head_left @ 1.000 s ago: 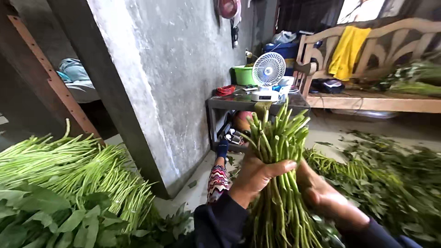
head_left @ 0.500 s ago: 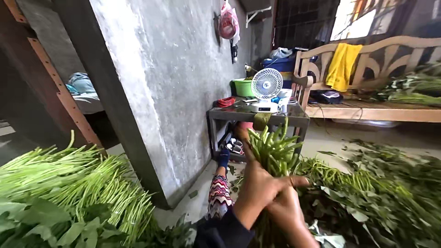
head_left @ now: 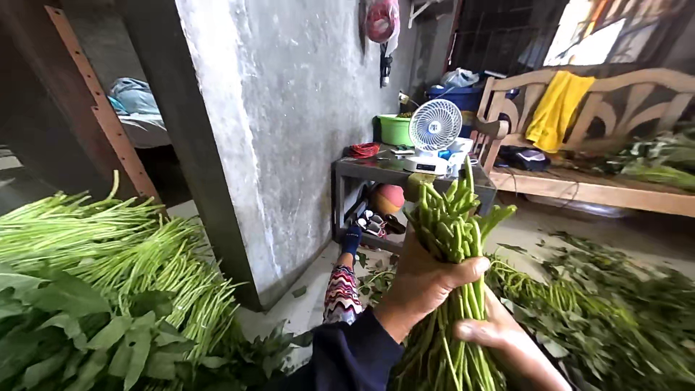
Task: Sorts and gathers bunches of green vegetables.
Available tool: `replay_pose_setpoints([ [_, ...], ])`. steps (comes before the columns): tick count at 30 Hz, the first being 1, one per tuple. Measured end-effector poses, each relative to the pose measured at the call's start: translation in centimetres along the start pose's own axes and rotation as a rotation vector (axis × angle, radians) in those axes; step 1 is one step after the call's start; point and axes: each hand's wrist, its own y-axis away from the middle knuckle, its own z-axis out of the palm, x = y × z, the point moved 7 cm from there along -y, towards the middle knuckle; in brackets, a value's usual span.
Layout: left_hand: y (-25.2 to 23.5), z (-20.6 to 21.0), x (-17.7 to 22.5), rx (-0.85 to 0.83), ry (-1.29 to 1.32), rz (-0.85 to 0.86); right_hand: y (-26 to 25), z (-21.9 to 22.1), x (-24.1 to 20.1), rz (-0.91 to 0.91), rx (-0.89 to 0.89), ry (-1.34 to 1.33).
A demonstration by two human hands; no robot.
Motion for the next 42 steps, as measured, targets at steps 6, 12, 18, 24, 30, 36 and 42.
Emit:
replay_pose_setpoints([
  [6,-1.0,-0.4,-0.8,-0.188,-0.540,-0.163,1.6,0.8,2.5,0.028,0.249,-0.186],
  [12,3.4,-2.0,-2.4,-0.187,-0.650,-0.060,4.1,-2.8,4.5,-0.027,0.413,-0.309],
  [18,4.0,-0.8,-4.4,-0.275,-0.433,-0.133,6.0,-6.3,4.9,-0.127,0.409,-0.362],
  [24,2.2,-1.2,-2.9,-0.187,-0.486,0.001,7.9,-10.0,6.2,-0.125,0.547,-0.379],
  [30,-2.8,-4.2,-2.9,-0.068,-0.780,0.041,10.7,-14.6,5.6,-0.129,0.767,-0.245],
  [36,3.3,7.2,-10.7,-0.393,-0.788,-0.184,10.8,-14.2,4.8,-0.133,0.869,-0.090],
  [42,2.2,6.8,-10.0,-0.343,-0.447,-0.225,12.4,-15.9,5.7,-0.115,0.887,-0.101],
])
